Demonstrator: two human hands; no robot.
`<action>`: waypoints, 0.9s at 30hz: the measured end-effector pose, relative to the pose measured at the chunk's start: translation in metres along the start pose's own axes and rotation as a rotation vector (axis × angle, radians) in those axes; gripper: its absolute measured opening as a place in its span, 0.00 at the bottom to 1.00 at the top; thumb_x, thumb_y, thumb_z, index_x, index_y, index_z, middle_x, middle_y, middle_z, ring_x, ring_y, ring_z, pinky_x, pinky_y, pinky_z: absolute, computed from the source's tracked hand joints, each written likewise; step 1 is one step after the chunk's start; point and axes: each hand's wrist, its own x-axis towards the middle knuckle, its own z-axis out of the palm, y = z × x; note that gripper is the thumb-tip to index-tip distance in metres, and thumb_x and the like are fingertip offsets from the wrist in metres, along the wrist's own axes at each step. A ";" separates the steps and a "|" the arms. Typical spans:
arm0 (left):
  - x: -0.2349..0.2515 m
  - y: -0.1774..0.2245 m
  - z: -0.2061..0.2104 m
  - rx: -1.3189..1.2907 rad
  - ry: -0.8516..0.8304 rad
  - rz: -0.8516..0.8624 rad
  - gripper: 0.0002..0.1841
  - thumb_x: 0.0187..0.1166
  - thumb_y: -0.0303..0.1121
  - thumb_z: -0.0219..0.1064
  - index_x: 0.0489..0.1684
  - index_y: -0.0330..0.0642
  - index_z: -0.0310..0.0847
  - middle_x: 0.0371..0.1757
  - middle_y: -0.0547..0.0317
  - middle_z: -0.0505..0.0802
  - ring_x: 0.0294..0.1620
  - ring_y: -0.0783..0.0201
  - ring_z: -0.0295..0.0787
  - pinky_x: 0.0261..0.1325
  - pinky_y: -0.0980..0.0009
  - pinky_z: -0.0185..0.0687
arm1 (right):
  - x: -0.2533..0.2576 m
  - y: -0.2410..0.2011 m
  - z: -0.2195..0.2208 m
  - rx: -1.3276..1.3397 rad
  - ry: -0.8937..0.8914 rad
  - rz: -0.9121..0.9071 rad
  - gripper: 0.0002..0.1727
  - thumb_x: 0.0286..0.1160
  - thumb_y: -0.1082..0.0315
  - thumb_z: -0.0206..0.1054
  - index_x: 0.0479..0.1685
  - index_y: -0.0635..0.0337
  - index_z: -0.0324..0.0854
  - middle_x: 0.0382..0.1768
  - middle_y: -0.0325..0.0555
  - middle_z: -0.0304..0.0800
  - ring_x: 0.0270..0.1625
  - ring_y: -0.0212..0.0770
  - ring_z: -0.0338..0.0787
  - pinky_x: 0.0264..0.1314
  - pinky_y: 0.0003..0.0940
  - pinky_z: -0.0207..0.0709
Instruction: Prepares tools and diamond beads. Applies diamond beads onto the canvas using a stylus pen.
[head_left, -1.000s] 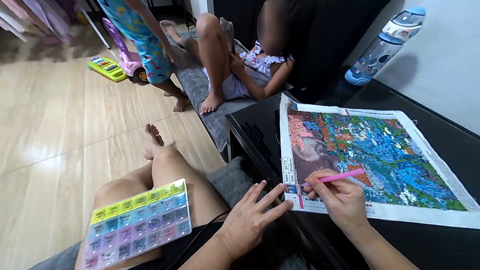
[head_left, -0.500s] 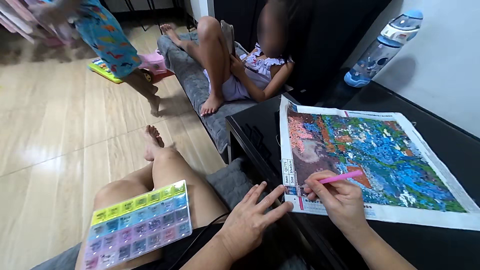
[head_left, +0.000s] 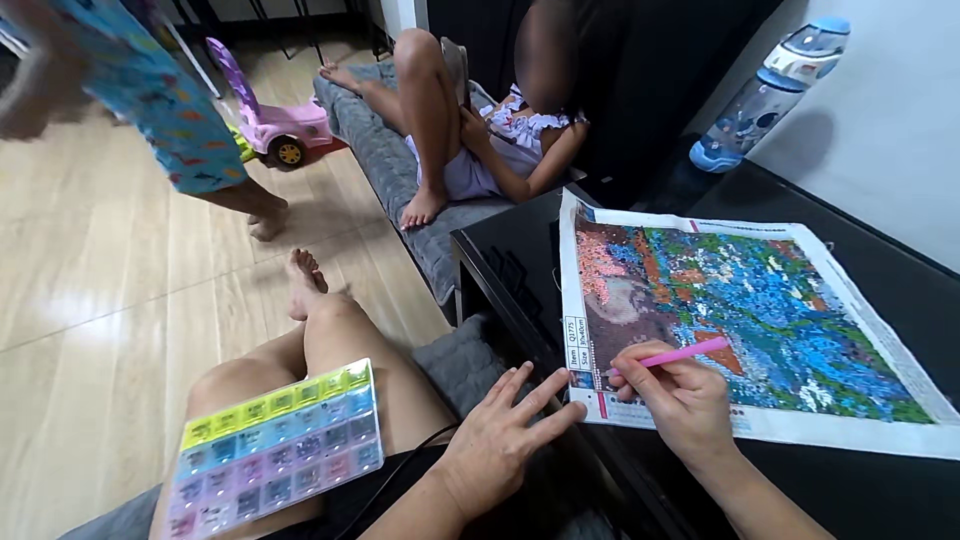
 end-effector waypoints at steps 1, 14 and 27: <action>0.000 0.000 0.000 0.000 0.002 -0.001 0.40 0.56 0.13 0.64 0.75 0.58 0.81 0.80 0.49 0.83 0.77 0.37 0.80 0.75 0.46 0.78 | 0.000 0.001 0.000 -0.004 -0.001 -0.006 0.09 0.78 0.61 0.69 0.33 0.53 0.89 0.32 0.28 0.90 0.27 0.19 0.88 0.30 0.15 0.86; 0.001 0.000 0.000 -0.014 0.005 -0.007 0.39 0.58 0.13 0.64 0.75 0.59 0.80 0.80 0.49 0.82 0.77 0.38 0.80 0.75 0.46 0.78 | -0.001 -0.001 -0.001 0.003 -0.007 -0.006 0.09 0.79 0.59 0.68 0.33 0.50 0.89 0.31 0.27 0.90 0.26 0.19 0.88 0.29 0.15 0.86; 0.000 0.000 0.000 -0.002 0.001 -0.005 0.39 0.58 0.13 0.63 0.75 0.59 0.80 0.80 0.50 0.82 0.78 0.38 0.79 0.76 0.47 0.78 | -0.001 0.000 0.000 0.019 -0.016 -0.011 0.08 0.79 0.61 0.69 0.34 0.50 0.89 0.31 0.27 0.90 0.27 0.19 0.88 0.30 0.15 0.86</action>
